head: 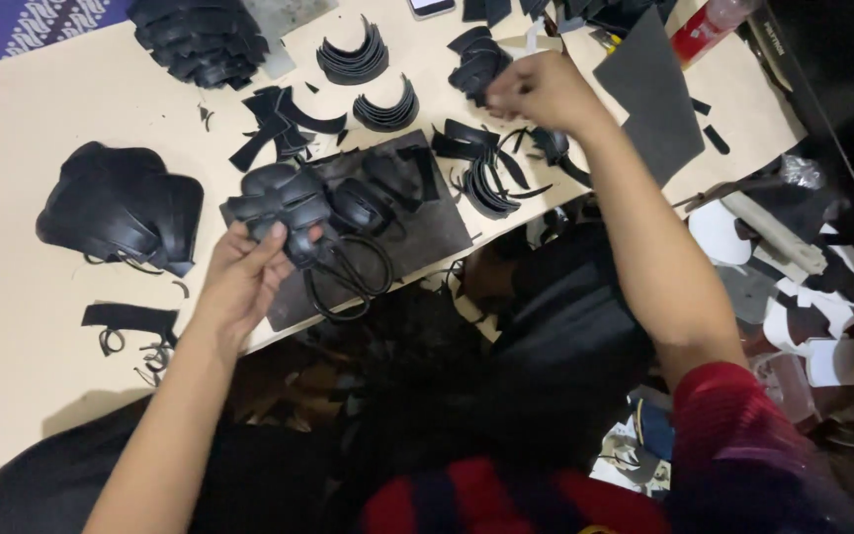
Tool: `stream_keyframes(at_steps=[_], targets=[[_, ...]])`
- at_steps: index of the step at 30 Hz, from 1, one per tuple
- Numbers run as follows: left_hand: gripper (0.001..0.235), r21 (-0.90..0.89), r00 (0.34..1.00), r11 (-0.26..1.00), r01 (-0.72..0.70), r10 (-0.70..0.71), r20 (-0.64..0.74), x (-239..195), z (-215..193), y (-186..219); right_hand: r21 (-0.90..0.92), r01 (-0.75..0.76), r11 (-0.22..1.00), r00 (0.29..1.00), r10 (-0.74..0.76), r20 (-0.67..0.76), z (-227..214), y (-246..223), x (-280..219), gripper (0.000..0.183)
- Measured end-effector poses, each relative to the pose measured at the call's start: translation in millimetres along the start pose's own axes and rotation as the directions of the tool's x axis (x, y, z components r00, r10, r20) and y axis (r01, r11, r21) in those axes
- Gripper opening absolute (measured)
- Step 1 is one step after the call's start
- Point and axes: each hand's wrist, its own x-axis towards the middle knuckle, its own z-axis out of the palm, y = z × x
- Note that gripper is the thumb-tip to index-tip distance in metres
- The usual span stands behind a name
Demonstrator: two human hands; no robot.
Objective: The person sits cross-legged on the floor and assembles small black leather pieces by hand. They repeatedly pick up curved leather strips, fold them, and attach them to a central leather component, stacking the finished units on the table.
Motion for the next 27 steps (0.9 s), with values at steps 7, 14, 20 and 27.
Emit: stream_keyframes(at_steps=[7, 14, 20, 27], targets=[[0.022, -0.017, 0.99, 1.0, 0.002, -0.005, -0.142, 3, -40, -8, -0.398, -0.484, 0.78, 0.856, 0.516, -0.031, -24, 62, 13, 0.033], [0.023, -0.018, 0.986, 1.0, 0.01, -0.012, -0.164, 3, -16, 4, -0.403, -0.632, 0.662, 0.725, 0.689, -0.004, -5, 116, 31, 0.084], [0.016, -0.064, 0.998, 0.998, 0.0, -0.005, -0.066, -4, 5, 2, -0.52, -0.435, 0.735, 0.873, 0.486, -0.043, -4, 138, 25, 0.071], [0.019, -0.095, 1.0, 0.995, -0.012, 0.012, -0.003, -12, 6, 4, -0.636, -0.385, 0.668, 0.815, 0.57, 0.105, -16, 109, -20, 0.07]])
